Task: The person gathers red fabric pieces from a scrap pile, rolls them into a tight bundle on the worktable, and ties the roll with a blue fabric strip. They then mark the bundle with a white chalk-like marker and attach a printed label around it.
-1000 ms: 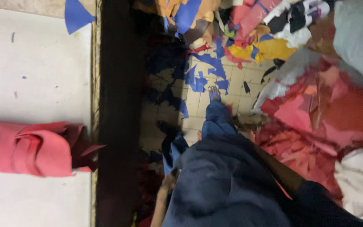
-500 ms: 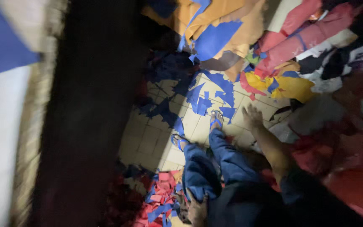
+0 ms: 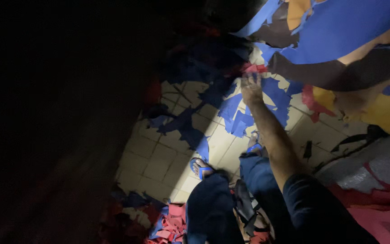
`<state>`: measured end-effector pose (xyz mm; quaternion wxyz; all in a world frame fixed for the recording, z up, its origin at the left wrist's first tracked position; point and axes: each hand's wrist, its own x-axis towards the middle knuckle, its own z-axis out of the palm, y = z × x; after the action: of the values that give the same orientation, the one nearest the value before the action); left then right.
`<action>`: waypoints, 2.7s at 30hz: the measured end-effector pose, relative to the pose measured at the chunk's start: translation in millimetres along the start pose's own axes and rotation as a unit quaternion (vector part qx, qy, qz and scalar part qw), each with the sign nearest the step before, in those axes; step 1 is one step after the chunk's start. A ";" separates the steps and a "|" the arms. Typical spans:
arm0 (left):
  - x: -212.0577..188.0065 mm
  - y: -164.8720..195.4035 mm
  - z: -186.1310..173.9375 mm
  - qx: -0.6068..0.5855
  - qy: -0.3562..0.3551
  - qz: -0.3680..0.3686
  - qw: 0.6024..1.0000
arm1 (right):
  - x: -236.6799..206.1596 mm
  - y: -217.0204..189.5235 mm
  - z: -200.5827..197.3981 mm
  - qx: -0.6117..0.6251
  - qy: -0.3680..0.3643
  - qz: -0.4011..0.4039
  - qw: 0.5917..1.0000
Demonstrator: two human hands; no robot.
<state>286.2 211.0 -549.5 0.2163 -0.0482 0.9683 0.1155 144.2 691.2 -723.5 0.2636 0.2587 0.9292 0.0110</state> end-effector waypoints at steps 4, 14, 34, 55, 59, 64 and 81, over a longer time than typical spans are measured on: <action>-0.8 20.6 -49.5 -0.012 0.016 0.077 0.997 | -66.9 -14.8 -24.3 0.427 0.347 -0.286 0.785; 0.1 132.3 -208.3 0.048 -0.312 0.426 0.848 | -373.5 -30.5 -293.6 0.332 -0.012 -0.569 0.753; 9.4 -127.9 -884.8 -0.267 -0.113 0.250 0.924 | -433.9 -64.0 -752.0 0.269 -0.433 -0.340 0.790; 472.7 -178.8 -963.0 -0.005 0.478 0.250 0.842 | -504.2 -490.0 -729.0 0.247 0.192 -0.356 0.880; 390.3 -127.4 -872.3 -0.104 0.385 0.345 0.849 | -506.3 -470.3 -716.3 0.290 0.197 -0.339 0.873; 247.1 -54.6 -776.5 -0.128 0.193 0.429 0.873 | -497.8 -463.9 -728.5 0.224 0.101 -0.406 0.880; 219.0 -33.7 -749.4 -0.082 0.156 0.309 0.935 | -186.1 -173.7 -884.5 0.123 0.403 -0.184 0.888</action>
<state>-212.0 -14.3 8.8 0.0117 0.2182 0.9442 0.2466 -241.3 552.7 100.7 -0.1700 0.0870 0.9804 -0.0484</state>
